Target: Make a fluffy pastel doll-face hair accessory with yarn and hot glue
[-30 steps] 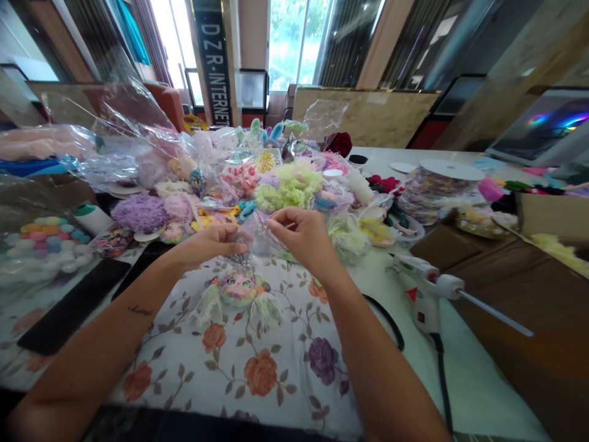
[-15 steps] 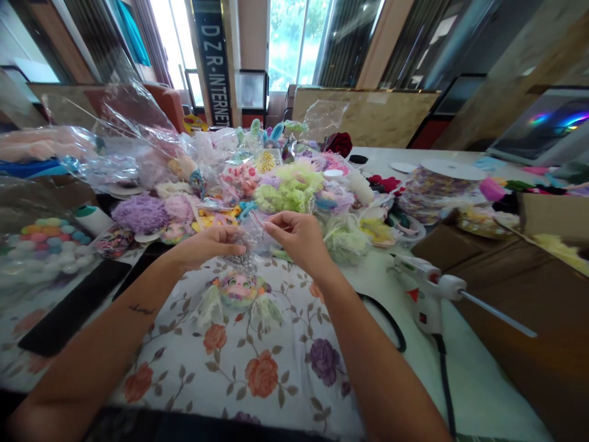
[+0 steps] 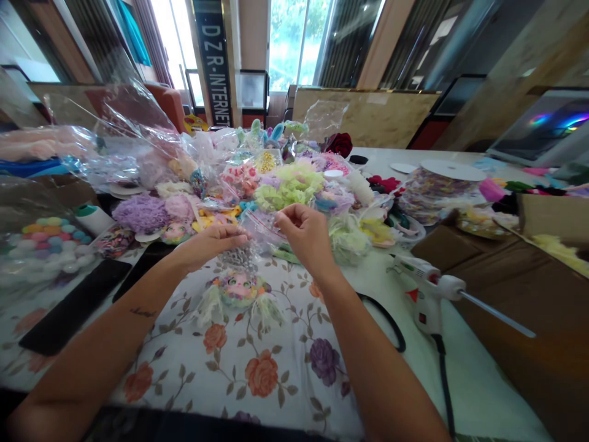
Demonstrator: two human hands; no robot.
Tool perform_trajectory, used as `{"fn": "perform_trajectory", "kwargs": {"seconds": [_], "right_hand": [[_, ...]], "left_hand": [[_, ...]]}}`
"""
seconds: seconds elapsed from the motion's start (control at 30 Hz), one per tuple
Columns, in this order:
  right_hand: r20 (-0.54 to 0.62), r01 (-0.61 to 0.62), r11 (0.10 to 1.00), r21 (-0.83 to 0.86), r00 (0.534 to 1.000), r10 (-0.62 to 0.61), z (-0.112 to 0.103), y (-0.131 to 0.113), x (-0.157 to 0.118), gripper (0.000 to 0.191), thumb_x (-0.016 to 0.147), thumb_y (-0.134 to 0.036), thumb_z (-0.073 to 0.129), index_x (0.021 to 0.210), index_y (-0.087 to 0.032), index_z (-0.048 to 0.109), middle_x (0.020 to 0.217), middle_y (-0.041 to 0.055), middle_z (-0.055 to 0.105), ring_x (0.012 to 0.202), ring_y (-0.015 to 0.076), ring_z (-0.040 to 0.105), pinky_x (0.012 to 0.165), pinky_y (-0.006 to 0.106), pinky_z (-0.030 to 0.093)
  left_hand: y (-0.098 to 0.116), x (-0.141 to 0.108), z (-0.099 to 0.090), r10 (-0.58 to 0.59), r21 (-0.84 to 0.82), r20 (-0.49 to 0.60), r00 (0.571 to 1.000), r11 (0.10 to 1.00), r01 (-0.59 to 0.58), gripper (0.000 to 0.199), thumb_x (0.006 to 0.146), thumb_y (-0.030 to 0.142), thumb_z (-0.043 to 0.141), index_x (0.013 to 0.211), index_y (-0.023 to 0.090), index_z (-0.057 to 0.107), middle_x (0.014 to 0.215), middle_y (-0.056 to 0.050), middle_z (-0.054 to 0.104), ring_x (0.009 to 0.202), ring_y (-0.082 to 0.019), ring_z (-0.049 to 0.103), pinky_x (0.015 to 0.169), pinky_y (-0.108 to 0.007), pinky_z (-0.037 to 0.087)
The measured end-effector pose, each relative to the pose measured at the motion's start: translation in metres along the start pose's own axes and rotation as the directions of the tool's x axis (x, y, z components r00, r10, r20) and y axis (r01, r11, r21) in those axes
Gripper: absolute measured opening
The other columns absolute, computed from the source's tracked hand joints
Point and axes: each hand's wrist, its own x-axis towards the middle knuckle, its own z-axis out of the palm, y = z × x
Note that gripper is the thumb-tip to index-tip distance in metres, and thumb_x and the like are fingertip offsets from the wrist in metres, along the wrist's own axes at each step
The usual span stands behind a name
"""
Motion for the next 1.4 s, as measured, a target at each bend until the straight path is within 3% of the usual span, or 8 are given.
{"fn": "perform_trajectory", "kwargs": {"seconds": [0.3,0.43,0.57,0.87,0.97,1.07,1.23,1.4], "right_hand": [[-0.346,0.133,0.975,0.180,0.936,-0.064,-0.016,-0.014,-0.003,0.013,0.079,-0.030,0.065,0.072,-0.020,0.061,0.072,0.0018,0.067,0.060,0.0141,0.064,0.055,0.027,0.053],[-0.321,0.086,0.973,0.214,0.947,-0.013,-0.018,-0.015,-0.017,0.012,0.079,-0.030,0.066,0.072,-0.020,0.062,0.073,0.0015,0.068,0.059,0.0129,0.062,0.054,0.025,0.052],[-0.205,-0.069,0.977,0.200,0.972,0.111,-0.011,0.002,-0.043,0.013,0.079,-0.031,0.065,0.072,-0.019,0.065,0.065,0.0007,0.066,0.056,0.0122,0.059,0.055,0.025,0.051],[-0.033,-0.197,0.958,0.209,0.978,0.208,0.012,0.034,-0.072,0.021,0.077,-0.037,0.065,0.069,-0.018,0.061,0.060,0.0000,0.063,0.055,0.0137,0.058,0.052,0.026,0.051],[-0.047,-0.209,0.955,0.208,0.974,0.223,0.010,0.037,-0.072,0.021,0.077,-0.037,0.065,0.069,-0.018,0.061,0.060,0.0003,0.062,0.055,0.0141,0.059,0.051,0.026,0.051],[-0.060,-0.213,0.956,0.200,0.972,0.229,0.008,0.039,-0.072,0.020,0.077,-0.036,0.064,0.068,-0.019,0.061,0.059,0.0006,0.063,0.055,0.0147,0.059,0.051,0.026,0.051],[-0.035,-0.220,0.960,0.173,0.973,0.229,0.007,0.043,-0.072,0.021,0.077,-0.038,0.064,0.069,-0.019,0.061,0.059,0.0012,0.063,0.054,0.0159,0.059,0.050,0.027,0.050],[0.060,-0.276,0.945,0.177,0.961,0.269,0.009,0.046,-0.074,0.025,0.079,-0.042,0.063,0.071,-0.018,0.062,0.060,0.0018,0.064,0.051,0.0144,0.058,0.050,0.027,0.049]], "left_hand": [[-0.006,0.011,-0.037,-0.042,-0.566,-0.261,0.965,0.816,-0.118,0.026,0.084,0.034,0.065,0.104,0.019,0.071,0.099,-0.006,0.070,0.079,-0.015,0.063,0.070,-0.026,0.051],[-0.010,0.017,-0.060,-0.270,-0.620,-0.627,0.731,0.741,-0.258,0.013,0.087,0.017,0.056,0.080,0.015,0.067,0.073,-0.003,0.067,0.066,-0.012,0.061,0.065,-0.025,0.052],[-0.015,0.017,-0.085,-0.293,-0.564,-0.765,0.573,0.734,-0.378,0.023,0.091,0.016,0.047,0.072,0.018,0.060,0.064,0.000,0.062,0.071,-0.012,0.063,0.074,-0.026,0.053],[-0.005,0.061,-0.091,-0.070,-0.290,-0.923,0.380,0.775,-0.562,0.015,0.086,0.014,0.055,0.073,0.017,0.060,0.072,0.002,0.064,0.073,-0.009,0.063,0.079,-0.022,0.050],[0.002,0.098,-0.098,0.230,0.043,-0.928,0.293,0.848,-0.528,0.011,0.084,0.016,0.055,0.076,0.016,0.064,0.079,-0.001,0.067,0.081,-0.010,0.064,0.083,-0.021,0.048],[0.000,0.130,-0.105,0.324,0.204,-0.901,0.288,0.903,-0.379,0.014,0.084,0.015,0.051,0.080,0.016,0.064,0.085,-0.003,0.069,0.088,-0.012,0.065,0.084,-0.021,0.046],[-0.018,0.145,-0.105,0.238,0.189,-0.891,0.386,0.969,-0.160,0.024,0.065,-0.002,0.056,0.080,0.015,0.064,0.082,-0.006,0.067,0.094,-0.022,0.064,0.089,-0.033,0.045],[-0.002,0.118,-0.092,0.384,0.344,-0.866,0.320,0.922,-0.177,0.049,0.061,-0.005,0.058,0.104,0.018,0.061,0.113,-0.008,0.061,0.120,-0.023,0.051,0.104,-0.031,0.036]]}}
